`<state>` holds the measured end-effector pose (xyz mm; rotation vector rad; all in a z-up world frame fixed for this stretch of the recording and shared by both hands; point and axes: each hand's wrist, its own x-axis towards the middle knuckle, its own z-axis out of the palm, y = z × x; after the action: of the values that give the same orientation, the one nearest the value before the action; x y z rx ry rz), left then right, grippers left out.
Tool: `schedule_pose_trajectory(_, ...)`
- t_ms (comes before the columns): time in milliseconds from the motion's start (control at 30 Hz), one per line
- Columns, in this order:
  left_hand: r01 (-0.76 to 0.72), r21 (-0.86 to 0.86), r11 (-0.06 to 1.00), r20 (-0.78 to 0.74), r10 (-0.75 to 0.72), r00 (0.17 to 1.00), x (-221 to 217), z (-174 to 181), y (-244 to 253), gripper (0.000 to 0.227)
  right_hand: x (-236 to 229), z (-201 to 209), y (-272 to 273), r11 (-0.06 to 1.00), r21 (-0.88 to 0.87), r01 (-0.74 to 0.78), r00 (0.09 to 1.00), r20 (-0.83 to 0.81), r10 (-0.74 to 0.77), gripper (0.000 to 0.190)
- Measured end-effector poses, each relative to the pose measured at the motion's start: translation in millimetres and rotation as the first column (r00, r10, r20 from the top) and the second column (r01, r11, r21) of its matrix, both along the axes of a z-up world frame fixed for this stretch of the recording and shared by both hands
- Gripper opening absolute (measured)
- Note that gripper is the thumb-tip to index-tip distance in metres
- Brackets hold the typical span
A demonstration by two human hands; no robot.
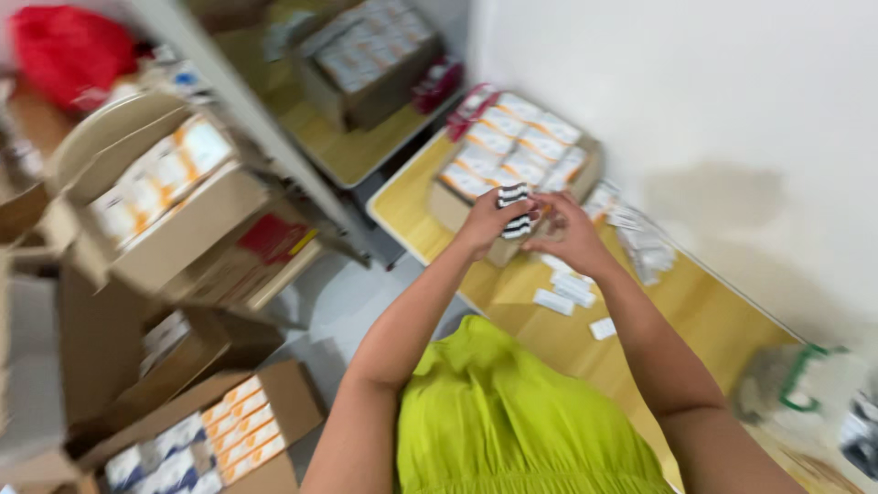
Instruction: The person removes blister packs from a plastic bin, stacks them, and places them into small cardboard boxes. The person also folds and sets aside paper leaflets. The task is performed at a table with multiple boxes and a bin of blister packs.
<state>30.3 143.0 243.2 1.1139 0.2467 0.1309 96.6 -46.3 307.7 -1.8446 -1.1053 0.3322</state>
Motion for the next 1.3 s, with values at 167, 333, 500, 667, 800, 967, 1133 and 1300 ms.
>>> schedule_pose_trajectory(167, 0.257, -0.053, 0.965, -0.017, -0.258, 0.966, 49, -4, -52, 0.028, 34, 6, -41, 0.996, 0.037, -0.085, 0.995, 0.050, 0.084, 0.121)
schedule_pose_trajectory(333, 0.409, -0.217, 0.886, -0.101, -0.437, 0.894, 92, -28, -79, 0.032, 53, -17, -61, 0.997, -0.024, 0.072, 0.983, -0.167, -0.075, 0.107)
schedule_pose_trajectory(500, 0.509, -0.308, 0.804, -0.096, -0.558, 0.824, 125, -74, -98, 0.032, 64, -60, -78, 0.986, -0.004, 0.169, 0.972, -0.164, -0.168, 0.101)
schedule_pose_trajectory(667, 0.466, -0.308, 0.829, -0.002, -0.491, 0.871, 132, -122, -131, 0.034, 87, -123, -114, 0.989, 0.086, 0.121, 0.978, -0.179, -0.104, 0.126)
schedule_pose_trajectory(800, 0.185, -0.081, 0.979, 0.084, -0.178, 0.980, 131, -152, -157, 0.040, 100, -182, -156, 0.947, 0.048, 0.318, 0.850, -0.456, -0.262, 0.069)
schedule_pose_trajectory(967, 0.026, 0.230, 0.973, 0.168, -0.066, 0.984, 149, -178, -167, 0.050, 90, -257, -154, 0.615, -0.497, 0.612, 0.773, 0.215, -0.596, 0.049)
schedule_pose_trajectory(1133, 0.138, 0.074, 0.988, 0.198, -0.150, 0.969, 164, -197, -179, 0.048, 88, -274, -152, 0.648, -0.459, 0.608, 0.790, 0.265, -0.553, 0.042)
schedule_pose_trajectory(1300, 0.152, -0.055, 0.987, 0.217, -0.137, 0.966, 156, -217, -184, 0.040, 83, -259, -166, 0.630, -0.221, 0.745, 0.658, 0.086, -0.748, 0.028)
